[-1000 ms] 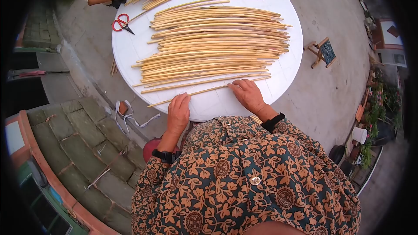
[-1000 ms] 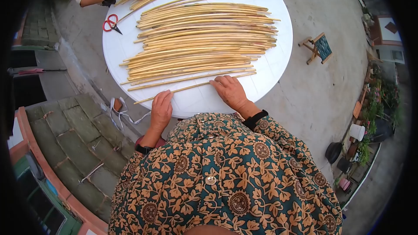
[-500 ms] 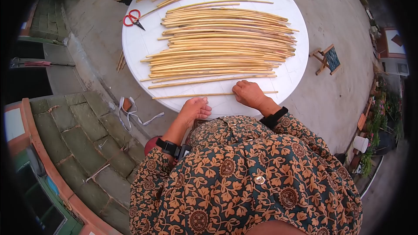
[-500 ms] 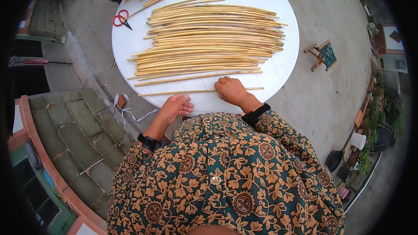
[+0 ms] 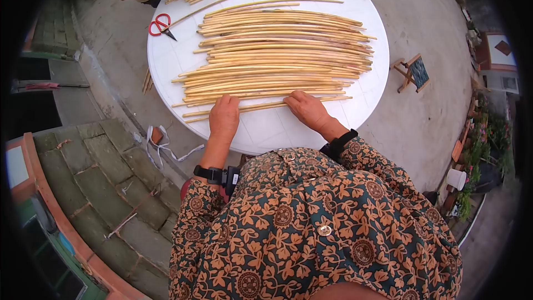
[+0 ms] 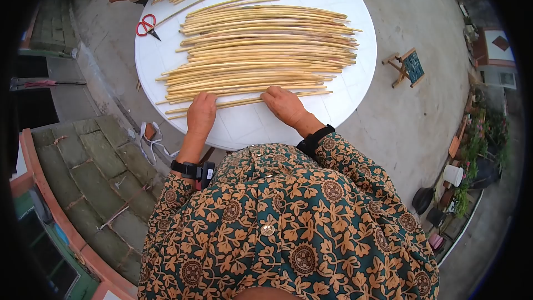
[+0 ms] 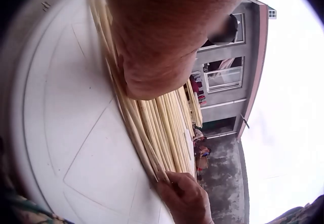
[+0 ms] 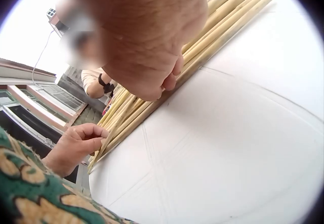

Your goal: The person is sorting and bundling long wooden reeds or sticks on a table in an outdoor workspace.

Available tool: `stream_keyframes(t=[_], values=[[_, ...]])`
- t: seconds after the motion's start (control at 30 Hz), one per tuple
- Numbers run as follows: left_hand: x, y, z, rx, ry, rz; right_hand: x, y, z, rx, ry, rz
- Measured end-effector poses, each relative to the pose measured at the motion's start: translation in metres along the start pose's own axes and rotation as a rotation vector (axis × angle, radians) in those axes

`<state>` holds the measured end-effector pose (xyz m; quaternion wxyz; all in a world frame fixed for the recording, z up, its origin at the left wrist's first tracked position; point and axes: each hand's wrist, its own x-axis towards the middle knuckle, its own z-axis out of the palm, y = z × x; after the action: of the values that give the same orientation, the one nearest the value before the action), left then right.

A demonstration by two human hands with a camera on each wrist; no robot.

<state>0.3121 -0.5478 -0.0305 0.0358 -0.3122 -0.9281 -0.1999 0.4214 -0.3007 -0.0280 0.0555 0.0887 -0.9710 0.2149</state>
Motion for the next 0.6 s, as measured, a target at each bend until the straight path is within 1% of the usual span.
stream_keyframes(t=[0.03,0.1,0.23,0.3,0.4,0.5,0.6], values=[[0.0,0.002,0.0,-0.015,-0.011,-0.008,0.0,0.001,0.0,-0.012,0.026,-0.021],[-0.005,0.011,-0.004,-0.051,0.061,-0.005,0.001,0.001,0.0,-0.034,0.081,-0.063],[-0.005,0.017,-0.001,-0.097,0.16,0.063,0.012,0.015,-0.004,-0.121,0.037,-0.046],[-0.005,0.02,0.002,-0.134,0.177,0.04,0.012,0.022,-0.003,-0.146,0.049,-0.043],[-0.007,0.02,0.003,-0.175,0.182,0.037,0.01,0.02,-0.006,-0.196,-0.018,0.052],[-0.016,0.019,-0.002,-0.194,0.211,0.033,0.017,0.007,-0.011,-0.235,-0.189,0.155],[-0.035,0.016,-0.02,-0.209,0.259,0.001,0.014,-0.006,-0.008,-0.242,-0.313,0.188]])
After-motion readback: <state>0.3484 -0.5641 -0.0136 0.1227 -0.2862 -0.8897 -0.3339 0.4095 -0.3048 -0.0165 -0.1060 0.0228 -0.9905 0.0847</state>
